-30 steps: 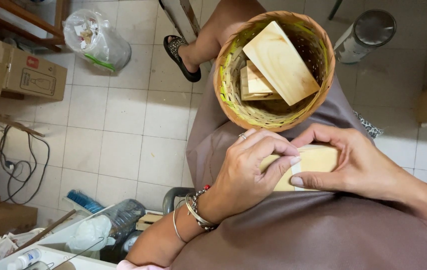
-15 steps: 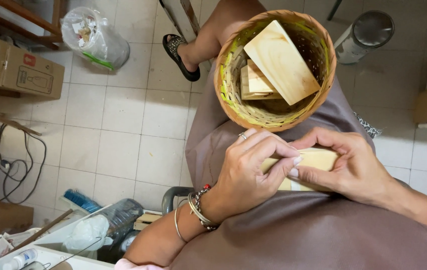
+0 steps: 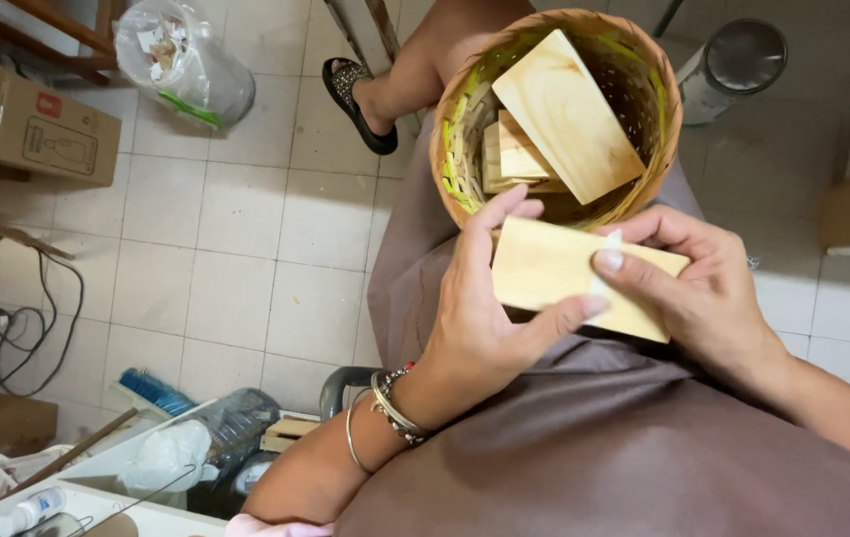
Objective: Applying white tape to small wooden blocks and organizing them in a basket.
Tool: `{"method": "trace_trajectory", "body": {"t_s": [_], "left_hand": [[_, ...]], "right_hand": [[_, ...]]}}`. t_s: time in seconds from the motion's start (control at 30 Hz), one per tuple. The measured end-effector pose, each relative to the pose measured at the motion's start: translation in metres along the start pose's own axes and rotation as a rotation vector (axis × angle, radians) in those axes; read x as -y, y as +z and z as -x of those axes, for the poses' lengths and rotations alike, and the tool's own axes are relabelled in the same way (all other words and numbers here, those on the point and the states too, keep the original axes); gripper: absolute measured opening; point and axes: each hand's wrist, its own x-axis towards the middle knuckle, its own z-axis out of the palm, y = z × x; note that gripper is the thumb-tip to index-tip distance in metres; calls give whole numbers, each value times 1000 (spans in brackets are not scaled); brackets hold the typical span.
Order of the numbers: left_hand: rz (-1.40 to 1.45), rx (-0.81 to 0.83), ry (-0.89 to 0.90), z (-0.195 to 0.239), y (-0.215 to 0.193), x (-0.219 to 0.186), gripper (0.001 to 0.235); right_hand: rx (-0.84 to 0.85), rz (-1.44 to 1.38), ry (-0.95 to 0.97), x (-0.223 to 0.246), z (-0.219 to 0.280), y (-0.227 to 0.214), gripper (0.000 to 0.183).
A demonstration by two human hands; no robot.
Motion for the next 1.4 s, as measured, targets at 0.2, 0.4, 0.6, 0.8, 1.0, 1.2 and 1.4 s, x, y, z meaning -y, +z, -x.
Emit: {"method": "trace_trajectory", "body": {"t_s": [0.2,0.4,0.6,0.8,1.0,1.2,1.4], "left_hand": [[126,31,-191,-2,0,-5,82],[280,70,-260,1,5,-3,77],[241,48,-261,3,8,0,52],[247,0,-223,0,8,-2,42],[829,381,-413,4,-1,17,73],[898,428,-560,0,-11,8,58],[671,149,-466,5,7,20,42]], "right_hand": [[-123,-116,-15,3,8,4,13],[-230,-23,-130,9,13,8,14],[-195,54,-207,1,15,8,19],[-219,21,-224,-12,15,6,16],[-234,390,-1057,-27,-1,-36,31],[-50,731,-1082,-3,-7,-40,13],[-90,281,-765,1,1,-21,60]]}}
